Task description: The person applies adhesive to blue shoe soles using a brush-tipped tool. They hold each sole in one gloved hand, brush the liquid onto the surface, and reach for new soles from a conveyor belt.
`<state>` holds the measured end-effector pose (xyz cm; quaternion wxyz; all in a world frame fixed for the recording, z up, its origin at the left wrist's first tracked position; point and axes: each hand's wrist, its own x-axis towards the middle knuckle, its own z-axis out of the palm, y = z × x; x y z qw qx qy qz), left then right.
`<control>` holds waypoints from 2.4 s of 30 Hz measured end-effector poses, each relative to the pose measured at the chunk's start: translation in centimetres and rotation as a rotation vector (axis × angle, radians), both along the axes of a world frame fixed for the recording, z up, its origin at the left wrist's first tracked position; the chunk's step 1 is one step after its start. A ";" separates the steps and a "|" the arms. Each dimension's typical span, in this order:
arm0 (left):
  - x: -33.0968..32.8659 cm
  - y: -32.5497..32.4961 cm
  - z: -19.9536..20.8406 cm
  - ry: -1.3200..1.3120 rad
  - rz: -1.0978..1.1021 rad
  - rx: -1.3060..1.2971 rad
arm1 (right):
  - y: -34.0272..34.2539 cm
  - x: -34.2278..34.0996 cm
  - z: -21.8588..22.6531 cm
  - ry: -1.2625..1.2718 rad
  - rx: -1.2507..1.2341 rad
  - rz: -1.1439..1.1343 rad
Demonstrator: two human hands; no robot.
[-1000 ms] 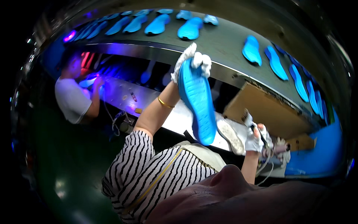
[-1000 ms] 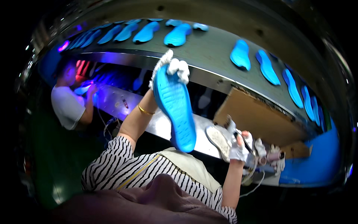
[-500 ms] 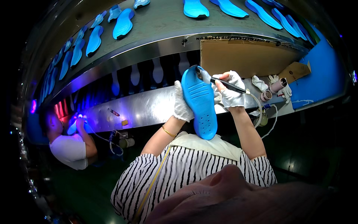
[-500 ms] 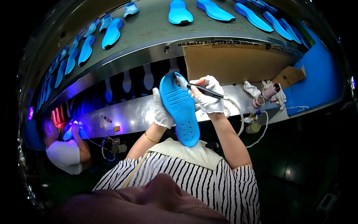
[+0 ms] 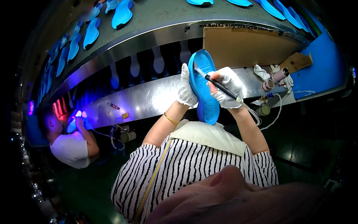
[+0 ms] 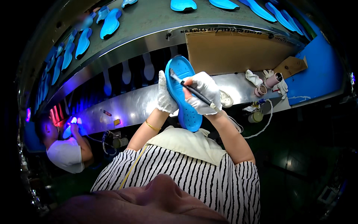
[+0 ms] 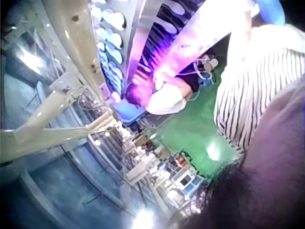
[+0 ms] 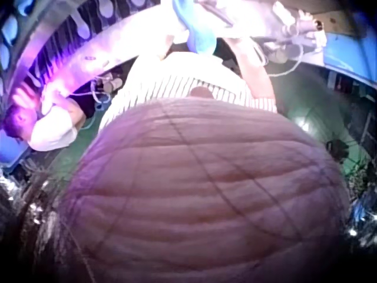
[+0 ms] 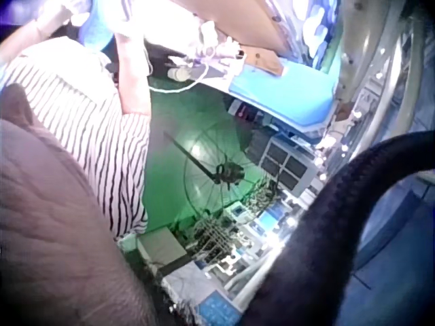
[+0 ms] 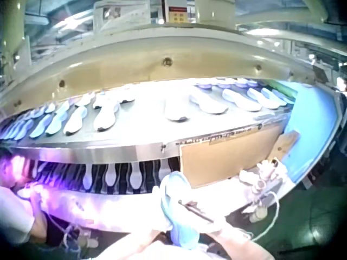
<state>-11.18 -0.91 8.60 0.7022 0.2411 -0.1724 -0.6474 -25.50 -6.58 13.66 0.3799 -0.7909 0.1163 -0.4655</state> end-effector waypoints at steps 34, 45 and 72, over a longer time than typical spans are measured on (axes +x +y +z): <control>-0.4 -2.1 -0.2 0.216 -0.084 -0.320 | 2.2 -4.6 -1.6 -0.017 0.421 0.206; 3.8 -3.8 0.8 0.182 -0.016 -0.624 | 1.2 -3.5 -2.1 -0.212 0.841 0.327; 9.7 -7.0 2.8 -0.715 -0.326 -0.053 | -0.8 0.1 -0.7 0.227 0.654 0.370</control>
